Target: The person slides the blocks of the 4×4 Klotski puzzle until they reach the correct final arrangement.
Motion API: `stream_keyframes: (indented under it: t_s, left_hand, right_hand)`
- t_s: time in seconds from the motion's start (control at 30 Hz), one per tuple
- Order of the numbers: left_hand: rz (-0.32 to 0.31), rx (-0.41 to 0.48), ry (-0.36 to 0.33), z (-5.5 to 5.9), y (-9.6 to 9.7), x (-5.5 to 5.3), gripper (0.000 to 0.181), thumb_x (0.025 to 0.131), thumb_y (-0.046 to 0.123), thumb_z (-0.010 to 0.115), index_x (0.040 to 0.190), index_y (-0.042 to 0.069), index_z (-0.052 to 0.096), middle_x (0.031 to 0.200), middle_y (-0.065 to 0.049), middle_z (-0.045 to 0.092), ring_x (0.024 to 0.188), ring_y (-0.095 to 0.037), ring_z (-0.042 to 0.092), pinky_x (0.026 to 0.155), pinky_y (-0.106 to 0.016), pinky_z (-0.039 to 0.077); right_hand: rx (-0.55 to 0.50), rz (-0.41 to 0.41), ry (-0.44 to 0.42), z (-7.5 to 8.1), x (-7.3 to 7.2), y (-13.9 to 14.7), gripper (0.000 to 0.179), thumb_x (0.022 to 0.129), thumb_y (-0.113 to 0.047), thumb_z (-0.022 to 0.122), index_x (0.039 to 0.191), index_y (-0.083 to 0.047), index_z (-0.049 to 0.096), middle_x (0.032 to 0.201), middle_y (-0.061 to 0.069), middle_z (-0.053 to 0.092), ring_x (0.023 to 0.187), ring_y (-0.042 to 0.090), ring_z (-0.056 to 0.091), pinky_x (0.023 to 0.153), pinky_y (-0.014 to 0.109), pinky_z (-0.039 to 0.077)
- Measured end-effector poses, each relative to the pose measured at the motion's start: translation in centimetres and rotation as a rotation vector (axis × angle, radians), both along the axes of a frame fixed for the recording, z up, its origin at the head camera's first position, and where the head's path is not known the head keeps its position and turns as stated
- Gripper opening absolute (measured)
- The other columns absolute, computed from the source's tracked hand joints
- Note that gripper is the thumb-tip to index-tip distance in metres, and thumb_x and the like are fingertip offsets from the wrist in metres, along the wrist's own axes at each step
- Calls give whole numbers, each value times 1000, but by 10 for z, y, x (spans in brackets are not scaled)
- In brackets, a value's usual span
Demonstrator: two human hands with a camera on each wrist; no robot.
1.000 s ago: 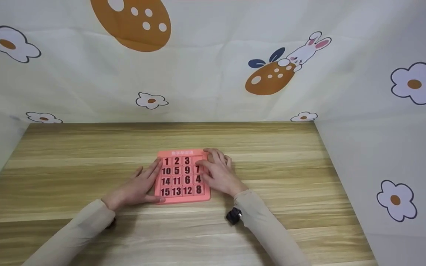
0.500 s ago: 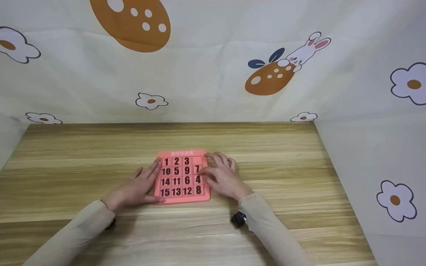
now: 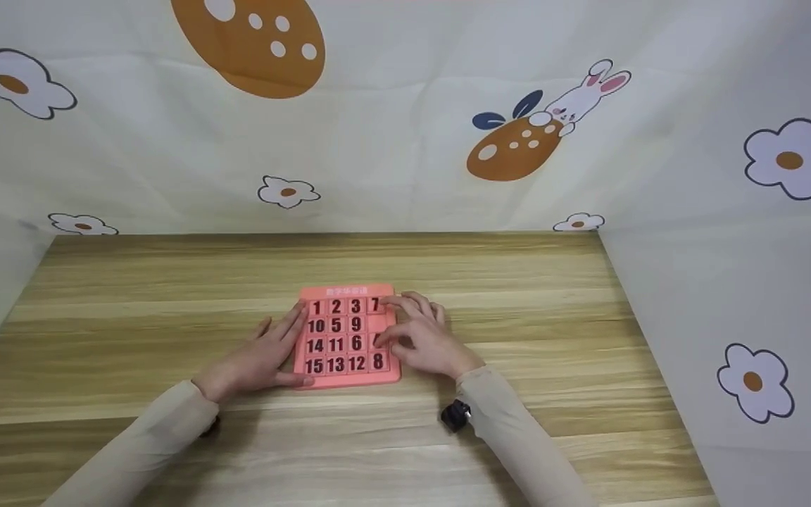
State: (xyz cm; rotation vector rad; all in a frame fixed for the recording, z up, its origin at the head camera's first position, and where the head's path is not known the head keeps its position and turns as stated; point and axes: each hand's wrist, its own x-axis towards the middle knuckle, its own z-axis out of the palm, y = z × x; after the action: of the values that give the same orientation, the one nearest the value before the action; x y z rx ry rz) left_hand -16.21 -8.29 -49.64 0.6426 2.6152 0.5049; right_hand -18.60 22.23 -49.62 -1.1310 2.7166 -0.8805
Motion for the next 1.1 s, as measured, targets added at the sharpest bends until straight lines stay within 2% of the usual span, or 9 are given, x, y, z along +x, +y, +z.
stream_keyframes:
  t_s: [0.13, 0.23, 0.43, 0.53, 0.63, 0.7, 0.77, 0.93, 1.1]
  left_hand:
    - [1, -7, -1, 0, 0, 0, 115, 80, 60, 66, 153, 0, 1, 160, -14, -6, 146, -25, 0, 115, -50, -1]
    - [-3, -14, 6, 0, 0, -1, 115, 80, 60, 65, 153, 0, 1, 160, -14, -7, 146, -25, 0, 115, -50, -1]
    - [-9, -16, 12, 0, -1, 0, 114, 80, 61, 65, 153, 0, 2, 160, -14, -7, 146, -26, 0, 115, -50, -1]
    - [-16, -10, 17, 0, -2, 0, 114, 80, 60, 65, 153, -1, 2, 160, -14, -6, 146, -26, 1, 115, -50, 0]
    - [-18, -15, 20, 0, -2, 0, 114, 81, 60, 65, 153, -1, 2, 160, -14, -6, 146, -26, 1, 115, -49, -1]
    - [-14, -7, 18, 0, -2, 0, 113, 81, 59, 66, 153, -1, 3, 160, -15, -6, 146, -26, 0, 115, -50, 0]
    - [-10, -9, 17, 0, -3, 0, 113, 80, 59, 66, 153, -1, 3, 160, -14, -6, 146, -27, 0, 115, -50, 0]
    - [-18, -24, 30, 1, -2, 1, 113, 80, 60, 65, 153, -1, 3, 160, -14, -5, 146, -27, 1, 115, -50, 2]
    - [-25, -35, 32, 1, -2, 0, 113, 81, 60, 65, 153, -1, 2, 160, -14, -5, 146, -26, 0, 115, -51, 2]
  right_hand:
    - [65, -64, 7, 2, 0, -2, 32, 86, -12, 66, 117, -19, 71, 153, 14, 31, 137, 46, 18, 106, 64, 10]
    - [94, -73, 29, 2, 2, -5, 37, 87, -12, 66, 123, -19, 68, 155, 15, 27, 137, 46, 18, 106, 65, 11]
    - [95, 65, -13, 1, 6, -10, 42, 86, -12, 62, 127, -22, 65, 157, 11, 22, 139, 44, 15, 107, 67, 8]
    - [66, 47, -15, 2, 6, -10, 35, 85, -10, 62, 117, -20, 71, 154, 11, 29, 139, 43, 16, 107, 66, 8]
    - [26, -40, 52, 5, 4, -11, 24, 81, -6, 64, 97, -16, 77, 147, 11, 41, 136, 43, 22, 107, 61, 11]
    - [17, -73, 91, 6, 3, -13, 21, 79, -5, 65, 93, -14, 77, 143, 11, 44, 135, 43, 25, 106, 59, 12]
    - [35, -68, 112, 5, 2, -16, 24, 80, -5, 65, 99, -14, 76, 144, 12, 43, 134, 44, 25, 106, 60, 13]
    - [105, -21, 82, 2, 2, -26, 41, 84, -10, 61, 125, -12, 66, 152, 17, 31, 137, 43, 21, 105, 61, 15]
    - [119, -18, 45, 1, 1, -30, 42, 86, -13, 61, 127, -12, 64, 153, 16, 29, 138, 41, 19, 106, 59, 14]
